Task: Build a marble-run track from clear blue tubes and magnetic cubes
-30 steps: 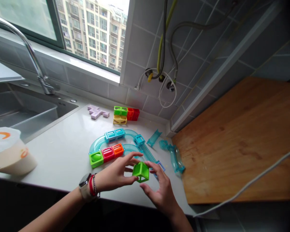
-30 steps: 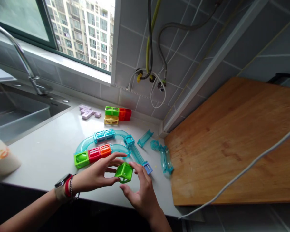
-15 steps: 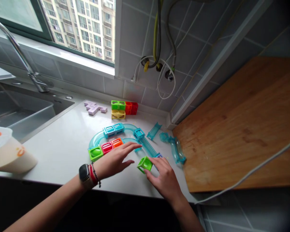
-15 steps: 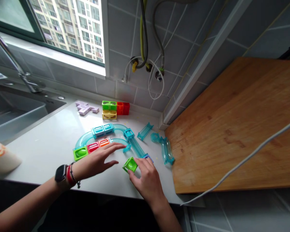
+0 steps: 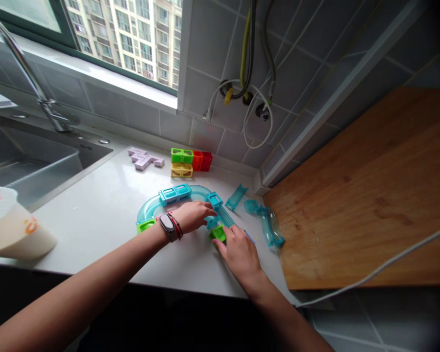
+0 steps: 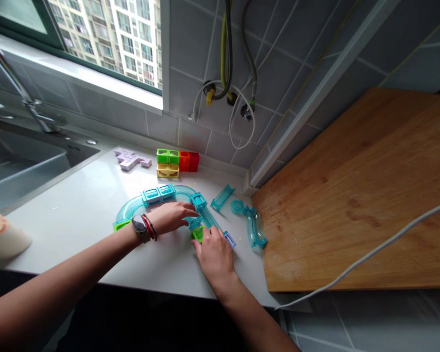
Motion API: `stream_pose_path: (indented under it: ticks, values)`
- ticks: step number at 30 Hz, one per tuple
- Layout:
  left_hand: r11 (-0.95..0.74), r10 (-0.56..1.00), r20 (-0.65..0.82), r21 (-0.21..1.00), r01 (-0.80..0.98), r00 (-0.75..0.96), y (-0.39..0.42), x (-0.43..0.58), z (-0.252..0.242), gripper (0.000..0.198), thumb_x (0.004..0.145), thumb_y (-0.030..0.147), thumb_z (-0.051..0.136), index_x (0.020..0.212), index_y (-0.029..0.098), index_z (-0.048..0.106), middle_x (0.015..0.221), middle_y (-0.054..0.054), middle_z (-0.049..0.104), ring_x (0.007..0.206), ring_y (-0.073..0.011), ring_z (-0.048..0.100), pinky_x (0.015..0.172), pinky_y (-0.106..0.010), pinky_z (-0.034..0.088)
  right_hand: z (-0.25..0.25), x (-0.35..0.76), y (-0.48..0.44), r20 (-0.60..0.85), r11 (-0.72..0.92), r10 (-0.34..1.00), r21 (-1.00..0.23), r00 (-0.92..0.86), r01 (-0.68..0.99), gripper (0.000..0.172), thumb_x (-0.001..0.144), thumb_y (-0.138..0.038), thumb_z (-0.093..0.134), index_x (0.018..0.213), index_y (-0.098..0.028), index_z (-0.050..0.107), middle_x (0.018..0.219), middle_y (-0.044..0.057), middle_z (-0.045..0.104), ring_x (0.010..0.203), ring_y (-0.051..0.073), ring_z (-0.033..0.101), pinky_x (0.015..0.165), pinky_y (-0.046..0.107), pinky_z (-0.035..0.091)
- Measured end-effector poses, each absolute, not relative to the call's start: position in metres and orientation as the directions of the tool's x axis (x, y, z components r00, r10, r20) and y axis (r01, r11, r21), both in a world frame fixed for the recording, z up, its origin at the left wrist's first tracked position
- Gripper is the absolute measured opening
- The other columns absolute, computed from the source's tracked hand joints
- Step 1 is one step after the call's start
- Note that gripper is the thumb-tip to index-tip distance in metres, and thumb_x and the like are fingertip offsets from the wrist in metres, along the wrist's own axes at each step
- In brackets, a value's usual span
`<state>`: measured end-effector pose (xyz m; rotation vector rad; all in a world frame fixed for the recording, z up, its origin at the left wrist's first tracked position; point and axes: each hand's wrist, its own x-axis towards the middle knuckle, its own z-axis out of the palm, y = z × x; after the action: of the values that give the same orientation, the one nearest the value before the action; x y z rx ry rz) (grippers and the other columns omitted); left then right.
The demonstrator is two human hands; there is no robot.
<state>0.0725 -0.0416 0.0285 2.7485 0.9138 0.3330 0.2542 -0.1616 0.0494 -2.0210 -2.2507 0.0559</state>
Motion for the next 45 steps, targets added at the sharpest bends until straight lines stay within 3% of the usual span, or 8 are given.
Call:
stream_pose_path:
  ticks: [5, 13, 25, 30, 35, 37, 40, 45]
  values:
    - [-0.787, 0.601, 0.139, 0.275, 0.552, 0.787, -0.043, 0.072, 0.026, 0.045, 0.082, 0.012, 0.073, 0.125, 0.025, 0.072, 0.127, -0.009, 0.071, 0.107, -0.0248, 0.072, 0.093, -0.030, 0.055, 0.046, 0.257, -0.148, 0.099, 0.158, 0.983, -0.059, -0.152, 0.986, 0.033, 0.091, -0.049, 0.070, 0.111, -0.023, 0.071, 0.101, 0.008, 0.070, 0.101, 0.027, 0.063, 0.080, 0.035, 0.051]
    - [-0.784, 0.604, 0.164, 0.300, 0.544, 0.780, -0.036, 0.074, 0.016, 0.038, 0.084, 0.008, 0.067, 0.117, 0.026, 0.075, 0.120, -0.009, 0.073, 0.101, -0.0233, 0.073, 0.088, -0.029, 0.056, 0.045, 0.262, -0.138, 0.120, 0.222, 0.970, -0.094, -0.211, 0.970, 0.032, 0.089, -0.047, 0.074, 0.108, -0.021, 0.071, 0.099, 0.008, 0.070, 0.099, 0.025, 0.064, 0.080, 0.033, 0.052]
    - [-0.761, 0.621, 0.059, 0.287, 0.582, 0.782, -0.026, 0.081, 0.034, 0.037, 0.078, 0.009, 0.074, 0.113, 0.024, 0.074, 0.105, -0.006, 0.079, 0.097, -0.0243, 0.074, 0.082, -0.028, 0.054, 0.039, 0.265, -0.130, 0.066, 0.242, 0.970, -0.244, -0.233, 0.939, 0.031, 0.091, -0.038, 0.074, 0.116, -0.020, 0.069, 0.102, 0.008, 0.068, 0.091, 0.024, 0.069, 0.080, 0.033, 0.053]
    - [-0.758, 0.616, 0.046, 0.309, 0.575, 0.787, -0.018, 0.080, 0.027, 0.040, 0.076, 0.013, 0.077, 0.113, 0.027, 0.074, 0.098, -0.003, 0.080, 0.091, -0.0230, 0.074, 0.079, -0.026, 0.053, 0.035, 0.266, -0.131, 0.084, 0.246, 0.969, -0.307, -0.231, 0.919, 0.033, 0.091, -0.037, 0.073, 0.119, -0.020, 0.068, 0.106, 0.009, 0.068, 0.097, 0.024, 0.069, 0.085, 0.034, 0.053]
    - [-0.748, 0.604, 0.030, 0.365, 0.554, 0.796, -0.008, 0.081, 0.024, 0.045, 0.072, 0.011, 0.080, 0.114, 0.027, 0.075, 0.100, -0.002, 0.080, 0.095, -0.0223, 0.074, 0.081, -0.024, 0.053, 0.041, 0.276, -0.131, 0.077, 0.269, 0.962, -0.385, -0.260, 0.883, 0.043, 0.085, -0.030, 0.080, 0.123, -0.019, 0.063, 0.117, 0.009, 0.066, 0.098, 0.022, 0.068, 0.088, 0.033, 0.054]
    - [-0.740, 0.603, 0.005, 0.376, 0.557, 0.798, -0.005, 0.081, 0.025, 0.046, 0.072, 0.013, 0.082, 0.115, 0.028, 0.075, 0.101, -0.003, 0.080, 0.096, -0.0229, 0.073, 0.084, -0.026, 0.053, 0.047, 0.282, -0.127, 0.054, 0.312, 0.948, -0.350, -0.313, 0.883, 0.047, 0.082, -0.024, 0.082, 0.125, -0.020, 0.061, 0.120, 0.009, 0.063, 0.099, 0.021, 0.067, 0.088, 0.033, 0.054]
    - [-0.745, 0.594, -0.002, 0.376, 0.551, 0.805, -0.003, 0.079, 0.025, 0.049, 0.072, 0.015, 0.082, 0.118, 0.030, 0.075, 0.107, -0.003, 0.079, 0.100, -0.0234, 0.072, 0.088, -0.028, 0.052, 0.055, 0.290, -0.116, 0.052, 0.383, 0.923, -0.200, -0.380, 0.902, 0.045, 0.081, -0.020, 0.081, 0.122, -0.020, 0.062, 0.118, 0.009, 0.062, 0.105, 0.024, 0.064, 0.089, 0.035, 0.053]
    - [-0.757, 0.574, 0.024, 0.396, 0.519, 0.818, 0.001, 0.077, 0.020, 0.046, 0.076, 0.017, 0.078, 0.120, 0.032, 0.074, 0.113, -0.001, 0.078, 0.104, -0.0211, 0.071, 0.094, -0.028, 0.051, 0.065, 0.294, -0.096, 0.022, 0.449, 0.893, -0.077, -0.449, 0.890, 0.053, 0.080, -0.030, 0.084, 0.127, -0.021, 0.062, 0.116, 0.011, 0.061, 0.109, 0.026, 0.058, 0.090, 0.037, 0.051]
